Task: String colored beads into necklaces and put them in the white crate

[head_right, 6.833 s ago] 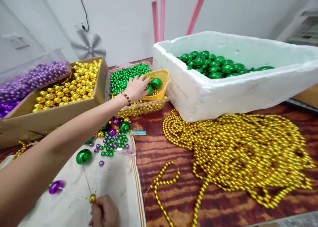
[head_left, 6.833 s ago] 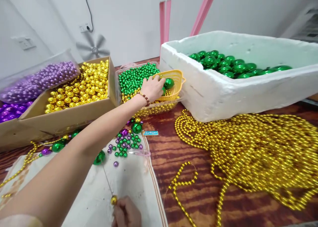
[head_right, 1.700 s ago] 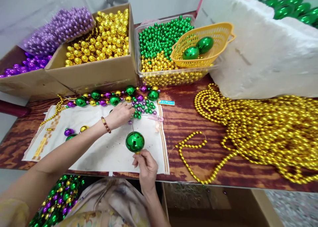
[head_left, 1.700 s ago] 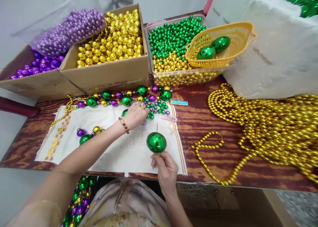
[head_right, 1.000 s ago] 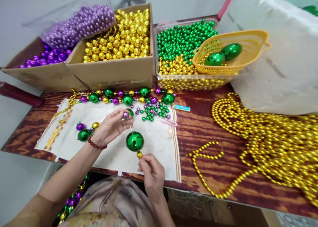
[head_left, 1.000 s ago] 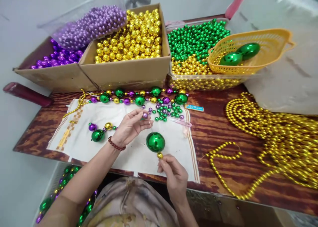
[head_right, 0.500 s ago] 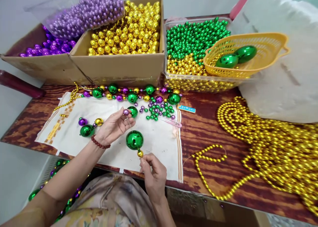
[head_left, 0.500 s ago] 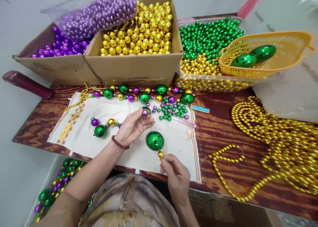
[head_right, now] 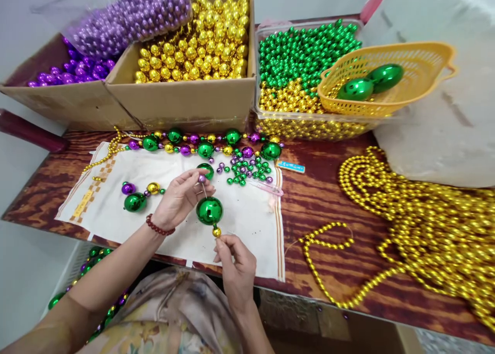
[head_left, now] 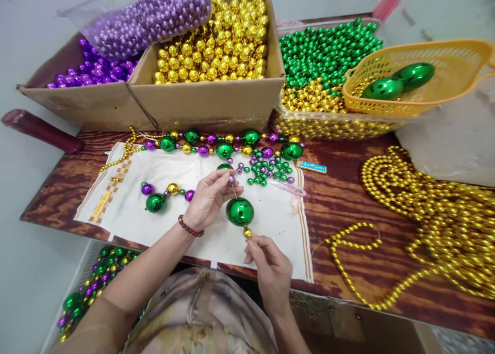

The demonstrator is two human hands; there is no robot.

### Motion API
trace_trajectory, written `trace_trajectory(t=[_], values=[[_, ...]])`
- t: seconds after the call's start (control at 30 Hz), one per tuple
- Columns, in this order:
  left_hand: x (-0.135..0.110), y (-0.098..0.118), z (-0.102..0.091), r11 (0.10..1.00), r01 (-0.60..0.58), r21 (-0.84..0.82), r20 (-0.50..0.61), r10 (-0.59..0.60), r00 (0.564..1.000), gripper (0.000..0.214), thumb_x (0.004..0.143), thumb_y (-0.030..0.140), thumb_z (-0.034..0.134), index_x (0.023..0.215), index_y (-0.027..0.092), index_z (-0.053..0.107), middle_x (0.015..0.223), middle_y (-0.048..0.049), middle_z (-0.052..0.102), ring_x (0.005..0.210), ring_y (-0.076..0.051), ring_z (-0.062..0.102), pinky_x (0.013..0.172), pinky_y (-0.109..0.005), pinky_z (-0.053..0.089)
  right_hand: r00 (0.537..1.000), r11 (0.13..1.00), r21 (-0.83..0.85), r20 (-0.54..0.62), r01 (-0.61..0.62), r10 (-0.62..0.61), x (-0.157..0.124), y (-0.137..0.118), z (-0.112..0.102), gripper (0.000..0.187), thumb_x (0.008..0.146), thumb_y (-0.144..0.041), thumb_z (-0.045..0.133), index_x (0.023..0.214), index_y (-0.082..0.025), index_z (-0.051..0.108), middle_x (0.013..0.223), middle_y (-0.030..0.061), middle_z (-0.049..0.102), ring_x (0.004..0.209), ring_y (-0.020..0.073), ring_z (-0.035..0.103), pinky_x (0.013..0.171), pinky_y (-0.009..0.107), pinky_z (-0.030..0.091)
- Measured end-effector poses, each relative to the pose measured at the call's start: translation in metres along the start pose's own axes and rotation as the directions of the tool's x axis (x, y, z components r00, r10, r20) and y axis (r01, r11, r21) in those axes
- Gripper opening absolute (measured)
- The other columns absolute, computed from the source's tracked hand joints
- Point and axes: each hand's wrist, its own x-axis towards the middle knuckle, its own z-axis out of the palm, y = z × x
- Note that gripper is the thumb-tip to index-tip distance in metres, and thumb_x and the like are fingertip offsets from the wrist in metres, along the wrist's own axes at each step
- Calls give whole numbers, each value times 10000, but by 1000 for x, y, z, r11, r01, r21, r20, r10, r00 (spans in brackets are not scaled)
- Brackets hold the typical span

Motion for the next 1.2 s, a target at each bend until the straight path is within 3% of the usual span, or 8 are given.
trace_trajectory(t=[0.2,0.33,0.5,0.6,0.7,0.93,1.1,1.2], values=[[-7,-32,21,995,-61,82,-98,69,993,363,783,454,757,945,175,591,845,2,653,778,-148,697,682,-244,561,1000,997,-69,-27,-15,13,8,3,14,220,923,-355,602,812,-179,673,589,-14,612,531,122,579,581,238,493],[0,-35,26,990,7,138,-57,1,998,405,724,480,763,914,158,607,737,7,621,619,-145,663,536,-227,525,996,996,-91,90,13,-5,22,-6,-5,208,892,-363,622,833,-185,712,583,-13,608,498,126,569,522,237,471],[4,-34,23,926,235,294,161,-291,943,368,689,448,765,819,116,674,664,-30,642,534,-147,622,478,-232,467,991,1000,-24,-134,-7,4,59,-18,-39,250,859,-394,684,995,-197,755,543,-37,576,473,110,518,525,242,437],[5,-37,24,902,259,347,220,-346,912,302,678,397,763,730,112,678,638,-27,643,540,-126,592,510,-228,448,994,985,159,-82,-63,76,75,-20,-31,234,752,-384,771,848,-171,763,656,1,654,447,84,467,457,237,386],[11,-37,24,887,258,383,226,-361,905,256,656,353,770,669,112,686,620,-24,644,569,-116,579,548,-222,448,983,959,283,-166,-32,82,79,-19,-15,182,707,-322,795,739,-157,726,677,9,664,469,77,470,463,232,388],[28,-30,8,779,352,518,248,-531,811,179,648,301,753,693,127,756,604,-39,663,541,-129,580,502,-224,442,869,898,426,-480,111,120,98,-10,-42,304,717,-367,780,773,-178,549,706,-24,683,387,46,458,407,190,390],[36,-23,7,780,282,558,314,-514,799,137,667,278,745,683,144,764,609,-31,673,559,-125,582,557,-224,464,968,888,446,-150,-113,199,86,-9,-33,380,674,-392,844,880,-176,609,780,25,721,541,110,632,445,188,450],[39,-21,8,753,202,626,350,-503,790,102,678,245,723,678,152,763,638,-19,683,607,-119,587,613,-219,462,981,893,440,-111,-95,159,77,-10,-16,335,703,-387,825,823,-172,598,795,35,723,573,112,645,464,190,462]])
